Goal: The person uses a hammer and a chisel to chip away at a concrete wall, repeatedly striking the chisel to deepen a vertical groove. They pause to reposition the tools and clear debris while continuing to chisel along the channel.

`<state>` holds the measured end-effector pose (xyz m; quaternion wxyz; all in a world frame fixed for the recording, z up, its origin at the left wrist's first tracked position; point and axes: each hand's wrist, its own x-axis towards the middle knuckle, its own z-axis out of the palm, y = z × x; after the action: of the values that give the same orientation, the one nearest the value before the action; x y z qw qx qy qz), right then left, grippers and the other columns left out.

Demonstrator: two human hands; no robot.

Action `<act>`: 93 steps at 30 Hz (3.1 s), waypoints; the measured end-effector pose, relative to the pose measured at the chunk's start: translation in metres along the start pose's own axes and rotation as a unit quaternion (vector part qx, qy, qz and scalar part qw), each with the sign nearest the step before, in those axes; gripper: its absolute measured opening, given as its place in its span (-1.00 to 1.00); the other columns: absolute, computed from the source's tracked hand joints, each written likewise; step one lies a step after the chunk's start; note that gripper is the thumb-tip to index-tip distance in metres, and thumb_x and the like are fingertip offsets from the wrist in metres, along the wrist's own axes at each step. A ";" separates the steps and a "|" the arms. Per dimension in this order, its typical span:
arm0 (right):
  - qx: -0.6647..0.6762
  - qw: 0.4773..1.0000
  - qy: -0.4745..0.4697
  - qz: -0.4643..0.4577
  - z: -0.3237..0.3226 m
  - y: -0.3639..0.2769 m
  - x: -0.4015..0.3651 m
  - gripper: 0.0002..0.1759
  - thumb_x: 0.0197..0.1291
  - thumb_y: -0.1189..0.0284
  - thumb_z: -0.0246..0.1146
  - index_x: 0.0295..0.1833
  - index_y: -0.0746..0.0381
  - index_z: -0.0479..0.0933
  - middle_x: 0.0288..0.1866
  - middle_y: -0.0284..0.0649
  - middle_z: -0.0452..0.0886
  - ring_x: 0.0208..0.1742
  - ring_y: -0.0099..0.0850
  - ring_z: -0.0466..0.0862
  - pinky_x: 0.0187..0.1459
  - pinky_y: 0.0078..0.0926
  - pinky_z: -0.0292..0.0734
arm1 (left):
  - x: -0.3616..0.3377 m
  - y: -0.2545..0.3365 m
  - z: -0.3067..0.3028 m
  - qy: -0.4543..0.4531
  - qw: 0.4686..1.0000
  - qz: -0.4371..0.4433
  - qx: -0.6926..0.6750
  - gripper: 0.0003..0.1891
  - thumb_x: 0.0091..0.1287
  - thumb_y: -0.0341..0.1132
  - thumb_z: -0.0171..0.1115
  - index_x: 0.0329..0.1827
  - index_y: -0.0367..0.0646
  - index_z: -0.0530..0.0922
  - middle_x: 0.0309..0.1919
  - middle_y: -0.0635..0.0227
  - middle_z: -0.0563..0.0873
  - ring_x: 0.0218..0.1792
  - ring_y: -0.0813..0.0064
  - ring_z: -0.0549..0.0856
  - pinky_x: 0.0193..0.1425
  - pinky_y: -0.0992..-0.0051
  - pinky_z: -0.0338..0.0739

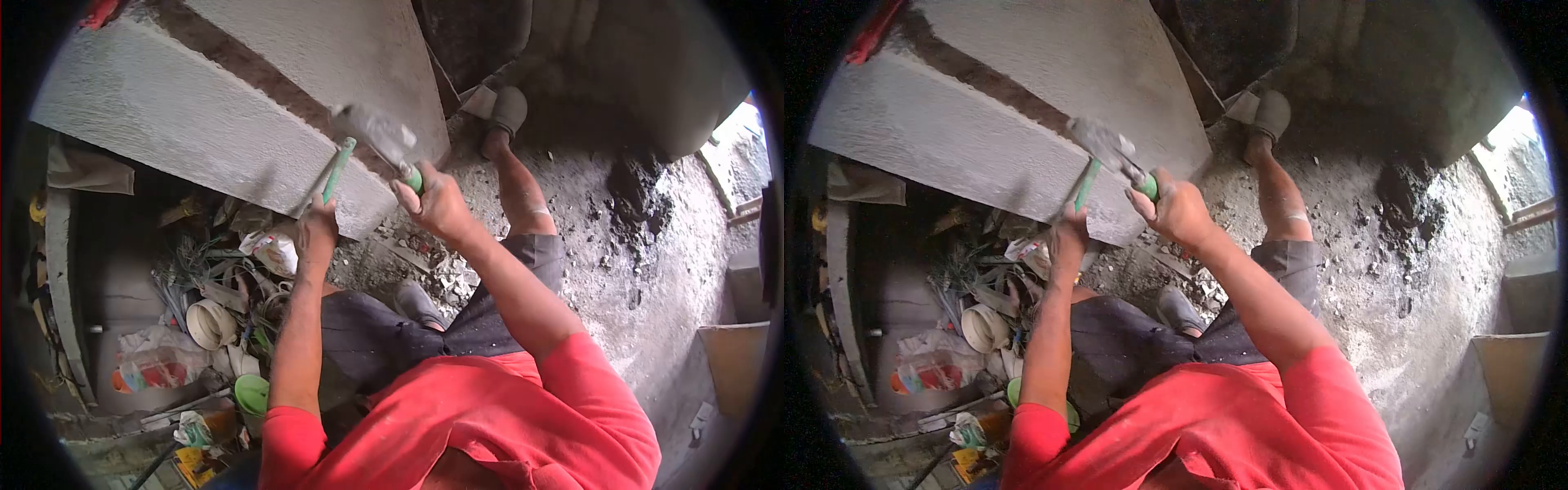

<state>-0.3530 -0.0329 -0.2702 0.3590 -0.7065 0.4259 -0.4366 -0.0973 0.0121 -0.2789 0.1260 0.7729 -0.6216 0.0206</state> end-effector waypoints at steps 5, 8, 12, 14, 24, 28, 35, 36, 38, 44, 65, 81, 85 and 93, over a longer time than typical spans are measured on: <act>-0.145 0.980 -0.089 0.099 0.034 0.064 0.011 -0.44 0.39 -0.02 0.16 -0.11 0.36 0.53 -0.34 0.23 0.67 -0.19 0.21 0.68 -0.15 0.09 0.54 | -0.004 -0.009 0.027 0.031 0.997 0.062 0.035 -0.75 0.49 -0.19 0.15 -0.09 -0.24 0.49 -0.38 -0.11 0.70 -0.30 -0.21 0.69 -0.26 -0.06 0.54; -0.008 0.992 -0.023 0.125 0.019 0.055 -0.003 -0.50 0.40 0.05 0.19 -0.12 0.36 0.54 -0.35 0.24 0.64 -0.20 0.22 0.67 -0.15 0.01 0.53 | -0.006 -0.008 0.027 0.029 0.997 0.032 -0.063 -0.73 0.50 -0.16 0.13 -0.09 -0.22 0.50 -0.38 -0.10 0.70 -0.27 -0.23 0.69 -0.22 -0.07 0.53; 0.018 0.996 0.004 0.088 -0.008 0.036 0.002 -0.48 0.38 0.04 0.23 -0.14 0.38 0.53 -0.36 0.26 0.61 -0.22 0.24 0.65 -0.19 -0.02 0.53 | -0.002 0.002 -0.002 0.035 0.996 0.014 -0.083 -0.74 0.51 -0.16 0.12 -0.10 -0.22 0.51 -0.36 -0.12 0.70 -0.27 -0.25 0.67 -0.23 -0.07 0.50; 0.014 0.997 0.004 0.079 -0.011 0.031 0.008 -0.48 0.37 0.04 0.24 -0.14 0.39 0.52 -0.37 0.27 0.61 -0.22 0.24 0.65 -0.20 -0.01 0.52 | 0.004 -0.001 -0.003 0.037 0.997 0.016 -0.060 -0.73 0.51 -0.15 0.12 -0.10 -0.22 0.53 -0.35 -0.14 0.69 -0.27 -0.27 0.66 -0.20 -0.10 0.48; -0.074 0.996 0.009 -0.040 0.012 0.009 0.024 -0.46 0.33 -0.03 0.25 -0.21 0.33 0.49 -0.47 0.18 0.61 -0.33 0.23 0.65 -0.27 0.08 0.54 | 0.011 -0.012 0.019 0.056 0.998 0.030 -0.028 -0.67 0.52 -0.09 0.09 -0.08 -0.23 0.53 -0.34 -0.18 0.69 -0.22 -0.30 0.66 -0.16 -0.13 0.50; -0.156 0.987 -0.034 0.008 0.031 0.034 0.032 -0.43 0.34 -0.06 0.22 -0.20 0.32 0.53 -0.46 0.15 0.64 -0.33 0.22 0.66 -0.28 0.08 0.57 | -0.001 -0.004 0.017 0.029 0.999 0.003 -0.041 -0.69 0.53 -0.09 0.08 -0.04 -0.20 0.51 -0.33 -0.18 0.70 -0.23 -0.30 0.66 -0.16 -0.14 0.50; -0.048 0.991 0.041 -0.117 0.011 -0.021 0.026 -0.47 0.31 -0.03 0.28 -0.16 0.30 0.55 -0.38 0.14 0.66 -0.26 0.18 0.69 -0.22 0.02 0.60 | 0.007 -0.038 0.048 0.095 0.989 0.114 -0.028 -0.67 0.55 -0.10 0.00 -0.16 -0.24 0.47 -0.34 -0.17 0.70 -0.23 -0.25 0.68 -0.16 -0.10 0.53; -0.061 0.976 0.091 -0.189 0.018 -0.014 0.027 -0.49 0.31 -0.03 0.29 -0.13 0.28 0.55 -0.36 0.13 0.67 -0.25 0.15 0.70 -0.21 0.00 0.60 | 0.009 -0.037 0.046 0.086 0.986 0.143 0.018 -0.67 0.55 -0.10 0.01 -0.18 -0.24 0.47 -0.33 -0.18 0.70 -0.23 -0.24 0.69 -0.17 -0.09 0.54; -0.094 0.992 0.020 -0.081 0.033 0.014 0.026 -0.49 0.31 -0.02 0.28 -0.10 0.27 0.54 -0.35 0.13 0.67 -0.24 0.15 0.70 -0.21 0.00 0.60 | 0.005 -0.027 0.036 0.049 0.994 0.093 -0.014 -0.70 0.53 -0.13 0.06 -0.17 -0.24 0.49 -0.35 -0.15 0.70 -0.26 -0.20 0.70 -0.23 -0.04 0.56; -0.116 0.985 -0.069 0.110 0.026 0.054 -0.001 -0.46 0.32 -0.06 0.24 -0.11 0.28 0.57 -0.30 0.15 0.69 -0.20 0.15 0.71 -0.13 0.04 0.58 | -0.089 -0.036 0.165 0.023 0.992 0.116 0.044 -0.71 0.49 -0.16 0.14 0.00 -0.24 0.54 -0.39 0.01 0.73 -0.38 -0.01 0.75 -0.33 0.05 0.62; 0.105 0.980 -0.028 0.168 -0.030 0.004 -0.017 -0.47 0.41 0.03 0.24 -0.05 0.38 0.57 -0.45 -0.10 0.60 -0.36 -0.36 0.60 -0.24 -0.27 0.52 | 0.034 0.032 -0.096 -0.047 0.994 0.038 0.089 -0.63 0.47 -0.07 0.12 -0.10 -0.25 0.65 -0.29 -0.14 0.74 -0.17 -0.20 0.73 -0.04 -0.07 0.57; 0.183 0.963 0.098 0.171 0.032 -0.001 -0.002 -0.44 0.37 -0.01 0.25 -0.09 0.38 0.58 -0.51 -0.04 0.64 -0.42 -0.33 0.70 -0.35 -0.25 0.59 | 0.050 0.018 -0.086 -0.084 0.974 0.138 0.158 -0.66 0.47 -0.04 0.14 -0.09 -0.18 0.59 -0.39 -0.07 0.73 -0.25 -0.17 0.74 -0.15 -0.08 0.61; 0.057 0.987 0.019 0.151 0.069 0.061 -0.007 -0.42 0.37 0.00 0.25 -0.09 0.43 0.56 -0.40 0.16 0.66 -0.34 -0.06 0.73 -0.20 -0.12 0.60 | 0.042 0.017 -0.084 -0.071 0.977 0.132 0.153 -0.65 0.48 -0.03 0.12 -0.13 -0.19 0.58 -0.40 -0.08 0.72 -0.26 -0.16 0.74 -0.18 -0.11 0.58; 0.108 0.973 0.038 0.200 0.023 0.045 -0.023 -0.41 0.39 -0.04 0.20 -0.01 0.36 0.60 -0.41 0.10 0.65 -0.31 -0.10 0.71 -0.17 -0.16 0.57 | -0.001 -0.060 0.028 -0.002 0.972 0.020 -0.236 -0.55 0.51 0.03 0.10 -0.19 -0.29 0.52 -0.41 -0.22 0.61 -0.26 -0.33 0.62 -0.26 -0.05 0.44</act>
<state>-0.3500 -0.0259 -0.3250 0.4968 -0.5465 0.5225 -0.4260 -0.0428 0.0187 -0.3167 0.3028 0.7089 -0.6245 -0.1257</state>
